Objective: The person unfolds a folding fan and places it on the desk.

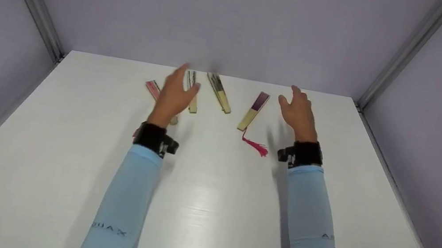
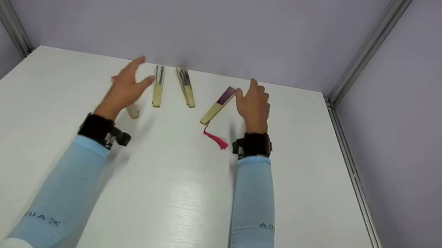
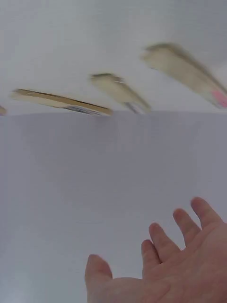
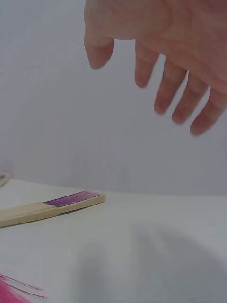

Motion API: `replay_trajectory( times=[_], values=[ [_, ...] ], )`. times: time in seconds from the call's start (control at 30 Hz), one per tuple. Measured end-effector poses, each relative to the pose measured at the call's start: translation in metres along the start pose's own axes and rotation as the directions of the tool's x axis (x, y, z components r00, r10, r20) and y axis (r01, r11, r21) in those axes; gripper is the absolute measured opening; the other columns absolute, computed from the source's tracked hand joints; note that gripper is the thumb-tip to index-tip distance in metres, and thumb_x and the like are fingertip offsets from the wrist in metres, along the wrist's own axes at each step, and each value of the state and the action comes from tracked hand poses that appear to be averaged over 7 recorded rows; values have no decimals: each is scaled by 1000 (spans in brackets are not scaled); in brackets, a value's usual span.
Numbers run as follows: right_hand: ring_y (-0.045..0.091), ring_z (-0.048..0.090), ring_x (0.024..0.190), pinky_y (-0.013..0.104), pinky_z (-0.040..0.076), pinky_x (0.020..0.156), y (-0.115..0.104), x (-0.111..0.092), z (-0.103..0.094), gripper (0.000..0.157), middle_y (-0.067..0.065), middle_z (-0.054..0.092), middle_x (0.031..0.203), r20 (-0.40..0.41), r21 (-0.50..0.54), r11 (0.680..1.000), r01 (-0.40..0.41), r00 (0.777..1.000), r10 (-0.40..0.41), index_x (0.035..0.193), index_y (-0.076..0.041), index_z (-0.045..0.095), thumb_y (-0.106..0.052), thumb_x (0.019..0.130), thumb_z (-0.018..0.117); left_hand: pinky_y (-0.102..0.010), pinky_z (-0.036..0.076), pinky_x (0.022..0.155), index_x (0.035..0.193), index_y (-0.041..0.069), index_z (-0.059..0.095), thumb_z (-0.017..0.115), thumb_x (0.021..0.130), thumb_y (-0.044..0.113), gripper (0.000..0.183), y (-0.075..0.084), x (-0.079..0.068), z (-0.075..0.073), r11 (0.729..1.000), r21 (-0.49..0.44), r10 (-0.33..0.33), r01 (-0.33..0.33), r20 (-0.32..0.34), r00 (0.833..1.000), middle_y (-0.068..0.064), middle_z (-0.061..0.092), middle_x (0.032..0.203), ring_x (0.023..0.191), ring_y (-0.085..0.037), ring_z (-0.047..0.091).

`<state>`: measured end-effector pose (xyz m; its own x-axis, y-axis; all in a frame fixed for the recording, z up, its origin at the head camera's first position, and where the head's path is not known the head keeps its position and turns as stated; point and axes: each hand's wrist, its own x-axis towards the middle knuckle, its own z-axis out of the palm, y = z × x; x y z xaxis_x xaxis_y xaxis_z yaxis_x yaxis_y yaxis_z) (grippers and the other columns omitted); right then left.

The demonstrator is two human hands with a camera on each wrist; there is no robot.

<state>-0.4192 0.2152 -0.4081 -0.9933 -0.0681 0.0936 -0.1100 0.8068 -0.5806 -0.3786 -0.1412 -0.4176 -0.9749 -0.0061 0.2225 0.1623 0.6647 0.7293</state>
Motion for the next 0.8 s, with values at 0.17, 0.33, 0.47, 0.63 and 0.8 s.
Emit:
replay_trajectory(
  times=[0.17,0.33,0.47,0.63,0.8],
  values=[
    [33,67,118,46,57,114,-25,20,32,53,25,63,137,232,67,987,-148,964,129,148,7,53,-29,109,48,-48,52,121,156,-3,51,62,107,22,56,26,16,76,999,-30,-29,36,205,978,-23,63,152,141,-36,61],
    [14,55,68,28,57,68,-32,19,65,15,4,52,89,249,120,961,-250,944,214,109,-2,58,-14,102,56,-36,64,92,125,-5,74,66,100,17,33,3,41,156,998,22,-70,67,212,975,-14,81,112,101,-22,76],
    [16,62,71,21,54,60,-35,18,81,21,11,63,98,215,137,958,-252,951,220,113,5,65,-7,96,64,-39,64,104,141,-2,70,69,101,17,44,-7,54,188,991,4,-133,135,199,971,-15,80,129,119,-25,77],
    [15,62,71,18,51,57,-38,20,92,35,17,71,109,206,119,957,-264,950,236,123,12,66,-4,92,74,-39,63,107,137,3,74,69,102,17,39,-10,55,197,982,-45,-178,186,138,974,-13,78,135,127,-28,74],
    [12,55,66,19,46,57,-31,19,96,16,4,61,81,244,177,942,-284,940,237,100,4,67,-6,93,77,-37,61,109,128,5,80,73,99,10,31,19,28,174,957,-111,-256,269,116,960,-12,80,130,129,-28,73]
  ],
)
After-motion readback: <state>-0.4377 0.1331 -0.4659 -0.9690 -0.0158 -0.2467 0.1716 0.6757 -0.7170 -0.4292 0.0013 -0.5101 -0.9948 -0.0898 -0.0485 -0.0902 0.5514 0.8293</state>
